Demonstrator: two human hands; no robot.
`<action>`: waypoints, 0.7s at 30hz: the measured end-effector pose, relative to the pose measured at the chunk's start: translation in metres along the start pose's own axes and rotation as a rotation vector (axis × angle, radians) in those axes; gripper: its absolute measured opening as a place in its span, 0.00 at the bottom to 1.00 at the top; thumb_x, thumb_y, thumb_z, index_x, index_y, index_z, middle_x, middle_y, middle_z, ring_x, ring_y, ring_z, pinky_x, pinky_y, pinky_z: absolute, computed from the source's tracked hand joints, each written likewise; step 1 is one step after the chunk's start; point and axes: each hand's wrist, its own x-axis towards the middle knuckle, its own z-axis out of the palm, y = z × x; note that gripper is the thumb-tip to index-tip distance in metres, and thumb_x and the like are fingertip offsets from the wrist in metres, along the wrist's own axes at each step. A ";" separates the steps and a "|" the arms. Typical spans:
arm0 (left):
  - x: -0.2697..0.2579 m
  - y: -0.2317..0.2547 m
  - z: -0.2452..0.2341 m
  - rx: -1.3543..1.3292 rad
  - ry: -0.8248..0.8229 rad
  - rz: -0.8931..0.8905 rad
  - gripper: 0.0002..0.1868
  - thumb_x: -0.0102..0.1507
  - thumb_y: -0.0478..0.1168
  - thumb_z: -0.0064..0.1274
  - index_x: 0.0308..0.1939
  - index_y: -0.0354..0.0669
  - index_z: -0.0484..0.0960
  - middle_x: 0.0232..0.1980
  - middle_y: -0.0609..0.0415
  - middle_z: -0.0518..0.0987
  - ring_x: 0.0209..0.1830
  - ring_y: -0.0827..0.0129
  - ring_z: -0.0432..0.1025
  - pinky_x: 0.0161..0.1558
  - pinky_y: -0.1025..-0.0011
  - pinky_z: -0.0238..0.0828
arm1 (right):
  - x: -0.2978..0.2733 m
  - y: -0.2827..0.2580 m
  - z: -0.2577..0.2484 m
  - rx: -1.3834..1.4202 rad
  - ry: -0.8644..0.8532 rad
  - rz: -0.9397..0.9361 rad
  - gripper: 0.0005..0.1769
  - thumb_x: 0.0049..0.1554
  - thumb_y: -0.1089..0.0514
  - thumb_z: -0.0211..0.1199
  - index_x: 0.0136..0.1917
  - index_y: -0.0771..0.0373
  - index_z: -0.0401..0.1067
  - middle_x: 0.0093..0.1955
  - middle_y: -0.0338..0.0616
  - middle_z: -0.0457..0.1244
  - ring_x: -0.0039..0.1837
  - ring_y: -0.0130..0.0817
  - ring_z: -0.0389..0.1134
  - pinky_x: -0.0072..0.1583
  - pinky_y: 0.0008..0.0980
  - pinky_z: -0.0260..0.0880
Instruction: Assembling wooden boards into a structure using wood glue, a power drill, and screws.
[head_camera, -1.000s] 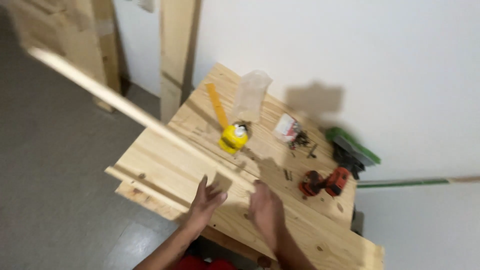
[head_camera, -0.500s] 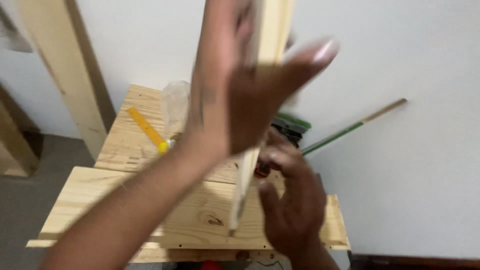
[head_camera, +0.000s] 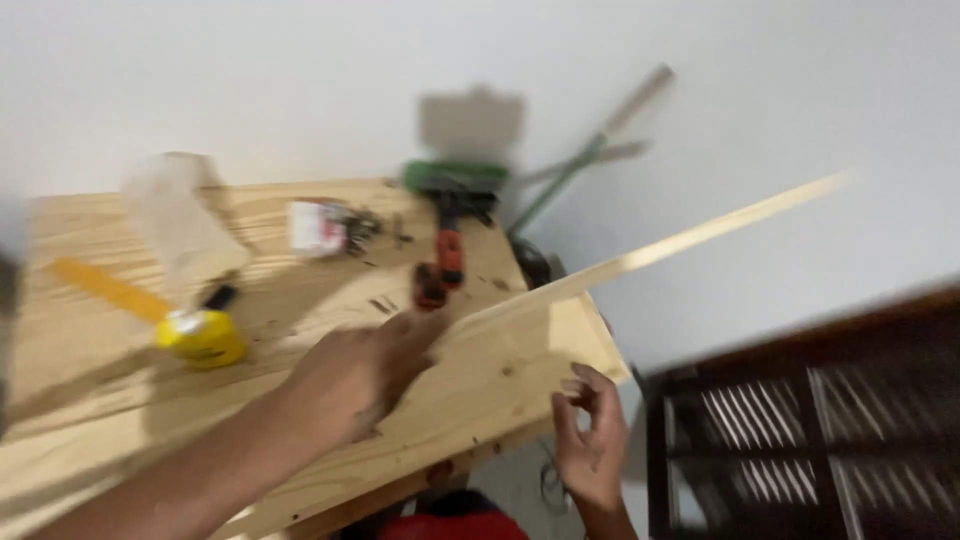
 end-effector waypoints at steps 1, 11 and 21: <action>-0.010 -0.020 0.030 -0.021 -0.041 0.037 0.27 0.69 0.50 0.41 0.72 0.50 0.67 0.58 0.46 0.79 0.38 0.40 0.79 0.32 0.43 0.70 | -0.003 0.009 -0.002 -0.013 0.041 0.040 0.23 0.56 0.55 0.63 0.64 0.59 0.71 0.52 0.45 0.70 0.52 0.34 0.73 0.56 0.32 0.72; -0.075 -0.194 0.231 0.391 -0.675 -0.544 0.32 0.67 0.57 0.39 0.75 0.82 0.51 0.62 0.74 0.77 0.53 0.66 0.81 0.45 0.57 0.80 | 0.101 0.179 0.038 -0.619 -0.271 -0.571 0.41 0.59 0.51 0.69 0.79 0.57 0.55 0.81 0.60 0.47 0.81 0.62 0.47 0.74 0.65 0.53; -0.026 -0.271 0.314 0.339 -0.536 -0.864 0.27 0.66 0.59 0.41 0.71 0.82 0.67 0.73 0.76 0.71 0.70 0.75 0.72 0.65 0.64 0.73 | 0.259 0.365 0.119 -0.518 -0.506 -0.786 0.09 0.60 0.66 0.57 0.55 0.62 0.69 0.53 0.48 0.61 0.57 0.47 0.61 0.74 0.54 0.56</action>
